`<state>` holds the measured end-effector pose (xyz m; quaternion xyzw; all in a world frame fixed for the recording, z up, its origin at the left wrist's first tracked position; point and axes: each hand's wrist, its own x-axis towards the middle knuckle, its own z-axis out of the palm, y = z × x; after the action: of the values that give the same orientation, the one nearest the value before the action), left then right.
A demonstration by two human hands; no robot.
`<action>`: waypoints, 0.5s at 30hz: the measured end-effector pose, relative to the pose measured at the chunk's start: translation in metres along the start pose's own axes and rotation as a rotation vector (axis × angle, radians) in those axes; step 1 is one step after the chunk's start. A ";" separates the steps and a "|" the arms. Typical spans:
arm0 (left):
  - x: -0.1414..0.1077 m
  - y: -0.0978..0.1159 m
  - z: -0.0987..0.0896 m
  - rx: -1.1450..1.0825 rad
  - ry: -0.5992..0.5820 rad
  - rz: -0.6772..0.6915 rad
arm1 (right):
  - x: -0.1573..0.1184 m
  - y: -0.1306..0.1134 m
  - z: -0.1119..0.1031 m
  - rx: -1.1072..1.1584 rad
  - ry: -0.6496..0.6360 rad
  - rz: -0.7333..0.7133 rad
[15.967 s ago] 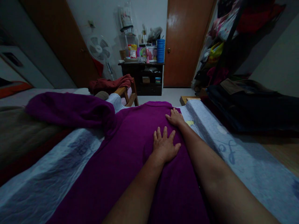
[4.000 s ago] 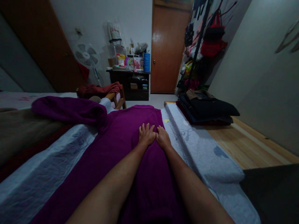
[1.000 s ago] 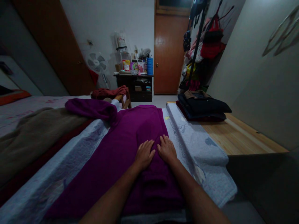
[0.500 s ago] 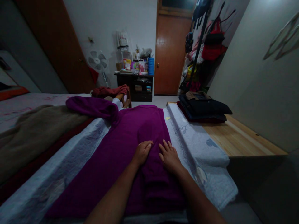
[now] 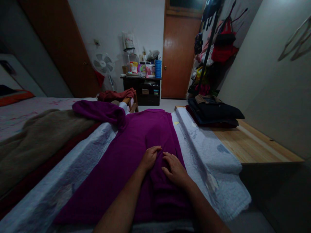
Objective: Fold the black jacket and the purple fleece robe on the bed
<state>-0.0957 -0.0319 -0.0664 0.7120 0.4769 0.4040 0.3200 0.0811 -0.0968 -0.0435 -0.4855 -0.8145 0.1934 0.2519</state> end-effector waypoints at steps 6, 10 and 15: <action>0.001 -0.003 -0.002 -0.005 -0.032 -0.009 | 0.002 0.007 0.001 0.071 -0.001 0.001; 0.001 -0.003 -0.003 -0.017 -0.045 -0.007 | 0.001 0.008 -0.001 0.189 0.029 -0.005; 0.001 -0.001 -0.003 -0.001 -0.045 -0.012 | -0.003 0.009 -0.014 0.420 0.034 -0.015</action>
<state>-0.0990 -0.0300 -0.0657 0.7179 0.4735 0.3861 0.3337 0.0966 -0.0942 -0.0379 -0.4197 -0.7555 0.3488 0.3625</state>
